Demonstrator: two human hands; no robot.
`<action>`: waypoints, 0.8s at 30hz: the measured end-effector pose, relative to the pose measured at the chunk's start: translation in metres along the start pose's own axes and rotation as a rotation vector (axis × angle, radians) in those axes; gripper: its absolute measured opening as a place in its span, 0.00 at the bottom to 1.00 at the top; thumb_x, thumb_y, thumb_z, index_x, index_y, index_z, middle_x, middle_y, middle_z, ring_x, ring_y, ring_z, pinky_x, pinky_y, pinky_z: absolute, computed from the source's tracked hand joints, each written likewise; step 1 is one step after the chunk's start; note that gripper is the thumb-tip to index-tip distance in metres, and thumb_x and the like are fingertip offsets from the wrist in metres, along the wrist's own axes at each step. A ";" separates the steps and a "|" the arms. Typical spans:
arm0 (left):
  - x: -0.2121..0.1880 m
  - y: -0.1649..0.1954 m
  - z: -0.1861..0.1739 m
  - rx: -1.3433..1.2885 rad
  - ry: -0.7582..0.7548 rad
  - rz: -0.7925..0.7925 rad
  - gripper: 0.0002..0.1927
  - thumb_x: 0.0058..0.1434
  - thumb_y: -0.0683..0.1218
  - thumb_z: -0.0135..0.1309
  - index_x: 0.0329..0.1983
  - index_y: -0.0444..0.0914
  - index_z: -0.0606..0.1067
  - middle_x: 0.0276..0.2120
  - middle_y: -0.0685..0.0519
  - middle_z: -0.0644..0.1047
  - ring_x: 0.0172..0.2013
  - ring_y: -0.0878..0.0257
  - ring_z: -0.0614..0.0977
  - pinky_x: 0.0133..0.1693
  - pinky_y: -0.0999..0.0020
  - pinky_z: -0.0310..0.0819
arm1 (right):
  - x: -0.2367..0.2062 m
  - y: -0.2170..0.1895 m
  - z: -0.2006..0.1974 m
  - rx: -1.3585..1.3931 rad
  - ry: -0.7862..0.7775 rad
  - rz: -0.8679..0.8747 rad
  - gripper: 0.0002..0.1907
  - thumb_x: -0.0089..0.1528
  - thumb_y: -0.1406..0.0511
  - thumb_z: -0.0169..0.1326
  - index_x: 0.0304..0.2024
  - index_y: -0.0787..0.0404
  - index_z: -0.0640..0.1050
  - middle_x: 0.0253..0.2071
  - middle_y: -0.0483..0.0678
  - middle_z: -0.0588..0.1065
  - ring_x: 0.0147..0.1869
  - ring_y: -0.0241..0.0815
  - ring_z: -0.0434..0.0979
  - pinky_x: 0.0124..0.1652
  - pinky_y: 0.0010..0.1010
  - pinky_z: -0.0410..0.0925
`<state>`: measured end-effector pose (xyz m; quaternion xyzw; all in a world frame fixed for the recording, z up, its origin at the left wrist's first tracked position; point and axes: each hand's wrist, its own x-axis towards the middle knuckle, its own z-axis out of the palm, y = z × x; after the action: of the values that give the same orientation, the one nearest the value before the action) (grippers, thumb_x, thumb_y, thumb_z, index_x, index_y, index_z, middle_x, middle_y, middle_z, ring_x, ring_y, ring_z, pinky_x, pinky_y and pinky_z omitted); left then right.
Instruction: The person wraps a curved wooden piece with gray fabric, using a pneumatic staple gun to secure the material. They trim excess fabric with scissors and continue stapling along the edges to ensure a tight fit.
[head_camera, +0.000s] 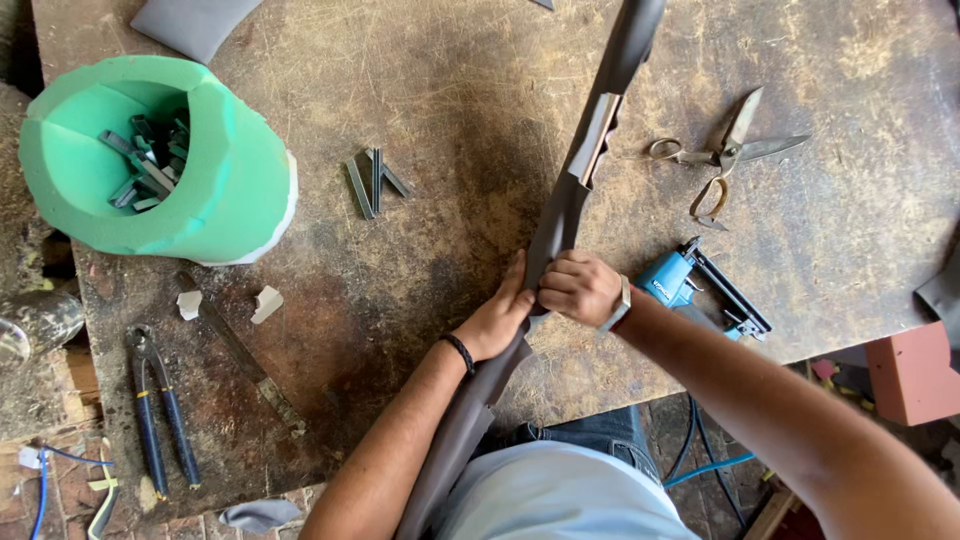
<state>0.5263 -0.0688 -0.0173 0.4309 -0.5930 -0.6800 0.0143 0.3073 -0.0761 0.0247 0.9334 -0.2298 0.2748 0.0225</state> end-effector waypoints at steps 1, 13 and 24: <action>-0.001 0.010 -0.001 0.107 0.059 0.094 0.41 0.71 0.56 0.31 0.79 0.45 0.27 0.78 0.45 0.36 0.71 0.48 0.60 0.63 0.54 0.67 | -0.005 -0.002 0.001 0.000 0.043 0.021 0.07 0.50 0.66 0.63 0.29 0.55 0.77 0.34 0.44 0.77 0.42 0.41 0.79 0.46 0.34 0.73; -0.014 0.052 -0.008 0.433 0.114 -0.043 0.51 0.69 0.52 0.47 0.76 0.52 0.22 0.49 0.37 0.80 0.31 0.53 0.83 0.36 0.56 0.82 | -0.083 -0.058 -0.051 -0.369 -0.225 0.972 0.23 0.52 0.53 0.71 0.46 0.51 0.78 0.44 0.49 0.80 0.54 0.49 0.79 0.54 0.40 0.73; -0.009 0.041 -0.006 0.413 0.089 -0.068 0.51 0.67 0.51 0.47 0.76 0.52 0.21 0.53 0.38 0.77 0.37 0.49 0.86 0.41 0.54 0.83 | -0.122 -0.060 -0.086 0.125 -0.412 1.719 0.33 0.56 0.59 0.63 0.61 0.63 0.69 0.42 0.58 0.79 0.43 0.58 0.83 0.42 0.44 0.75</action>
<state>0.5155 -0.0809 0.0224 0.4740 -0.7038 -0.5244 -0.0710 0.1996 0.0430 0.0389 0.4685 -0.8356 0.0354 -0.2847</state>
